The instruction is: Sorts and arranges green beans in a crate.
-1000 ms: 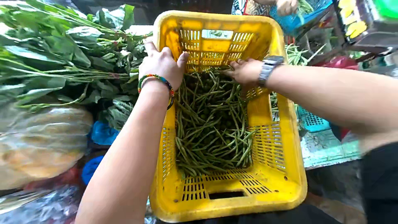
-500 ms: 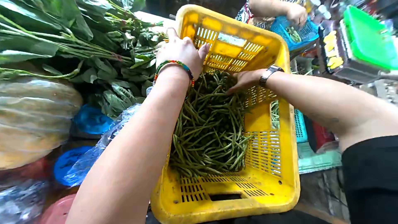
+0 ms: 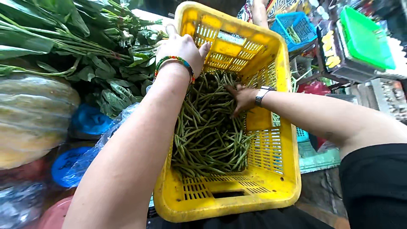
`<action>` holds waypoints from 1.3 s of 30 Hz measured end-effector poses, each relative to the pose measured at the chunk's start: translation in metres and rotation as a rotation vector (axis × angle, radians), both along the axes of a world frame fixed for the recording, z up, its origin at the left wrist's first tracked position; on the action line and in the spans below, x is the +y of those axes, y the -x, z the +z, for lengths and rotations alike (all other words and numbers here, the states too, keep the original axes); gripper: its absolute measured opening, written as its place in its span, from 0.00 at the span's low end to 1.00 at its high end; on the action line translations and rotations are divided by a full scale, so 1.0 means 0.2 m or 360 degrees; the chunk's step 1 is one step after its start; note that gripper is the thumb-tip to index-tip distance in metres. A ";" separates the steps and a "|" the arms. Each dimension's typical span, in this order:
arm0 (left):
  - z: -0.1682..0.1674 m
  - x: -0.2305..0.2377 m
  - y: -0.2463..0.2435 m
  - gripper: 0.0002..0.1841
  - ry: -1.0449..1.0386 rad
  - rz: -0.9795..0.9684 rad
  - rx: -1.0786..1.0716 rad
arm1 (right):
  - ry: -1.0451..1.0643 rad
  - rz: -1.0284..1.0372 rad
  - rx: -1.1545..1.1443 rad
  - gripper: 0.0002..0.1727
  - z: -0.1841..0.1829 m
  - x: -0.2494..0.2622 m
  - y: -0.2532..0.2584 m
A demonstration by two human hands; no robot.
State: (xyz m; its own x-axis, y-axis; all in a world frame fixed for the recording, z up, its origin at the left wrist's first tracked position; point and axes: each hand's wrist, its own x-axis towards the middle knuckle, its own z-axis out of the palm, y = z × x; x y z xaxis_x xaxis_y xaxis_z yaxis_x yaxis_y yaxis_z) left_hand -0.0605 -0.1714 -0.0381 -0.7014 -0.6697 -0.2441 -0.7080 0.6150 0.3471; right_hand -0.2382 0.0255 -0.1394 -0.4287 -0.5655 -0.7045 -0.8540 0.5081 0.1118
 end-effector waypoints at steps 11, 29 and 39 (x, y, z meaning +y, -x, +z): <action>-0.01 -0.01 0.01 0.43 0.0007 0.0005 0.0003 | 0.0064 -0.0278 0.0090 0.78 -0.03 0.02 -0.25; -0.01 0.01 0.00 0.42 0.0041 0.0028 0.0034 | 0.0454 -0.0223 0.0086 0.39 0.37 0.06 -0.14; -0.02 0.02 -0.02 0.42 0.0064 0.0010 0.0086 | 0.0908 -0.1098 -0.0960 0.22 0.92 0.24 0.01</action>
State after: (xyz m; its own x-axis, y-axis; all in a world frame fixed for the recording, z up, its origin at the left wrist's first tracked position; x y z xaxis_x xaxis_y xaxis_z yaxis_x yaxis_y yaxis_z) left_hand -0.0571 -0.1680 -0.0419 -0.7085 -0.6827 -0.1787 -0.6929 0.6249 0.3598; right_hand -0.2405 0.0735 0.0447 -0.4513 -0.6464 -0.6152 -0.1984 0.7448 -0.6371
